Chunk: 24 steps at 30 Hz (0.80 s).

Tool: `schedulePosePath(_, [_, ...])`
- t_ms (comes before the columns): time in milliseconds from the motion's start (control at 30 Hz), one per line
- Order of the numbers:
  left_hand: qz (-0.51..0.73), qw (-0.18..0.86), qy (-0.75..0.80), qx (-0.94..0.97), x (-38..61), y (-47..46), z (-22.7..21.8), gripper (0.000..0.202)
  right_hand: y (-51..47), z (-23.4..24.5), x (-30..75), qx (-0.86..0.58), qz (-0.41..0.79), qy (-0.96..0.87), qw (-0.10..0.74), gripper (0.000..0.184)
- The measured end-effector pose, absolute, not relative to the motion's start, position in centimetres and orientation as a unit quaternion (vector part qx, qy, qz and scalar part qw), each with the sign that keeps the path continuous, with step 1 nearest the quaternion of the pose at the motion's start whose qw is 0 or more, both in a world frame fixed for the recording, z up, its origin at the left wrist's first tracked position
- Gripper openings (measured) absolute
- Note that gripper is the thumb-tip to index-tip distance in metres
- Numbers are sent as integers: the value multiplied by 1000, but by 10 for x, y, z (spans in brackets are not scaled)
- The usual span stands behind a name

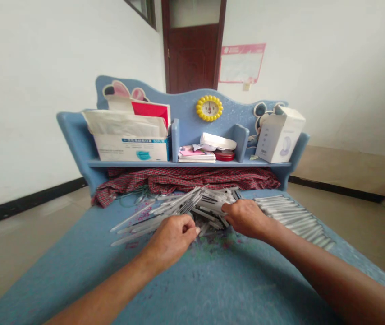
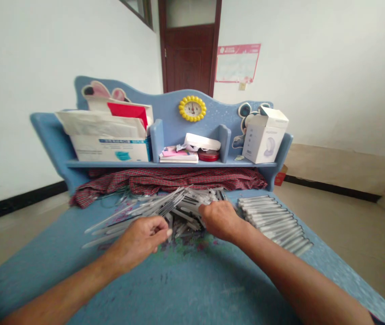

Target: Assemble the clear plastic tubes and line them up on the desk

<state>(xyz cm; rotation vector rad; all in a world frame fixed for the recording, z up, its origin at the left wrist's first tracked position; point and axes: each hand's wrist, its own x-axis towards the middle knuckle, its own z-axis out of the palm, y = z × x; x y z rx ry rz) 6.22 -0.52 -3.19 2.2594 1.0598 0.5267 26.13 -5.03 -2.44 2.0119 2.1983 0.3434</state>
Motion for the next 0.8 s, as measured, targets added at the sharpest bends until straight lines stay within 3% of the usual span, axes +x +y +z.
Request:
schedulePosePath(567, [218,235,385,865,58,-5,-37,20,-37,-30,263,715,89,689,81,29])
schedulePosePath(800, [225,157,349,896,58,-10,-41,17,-52,-21,274,719,87,688,44,26])
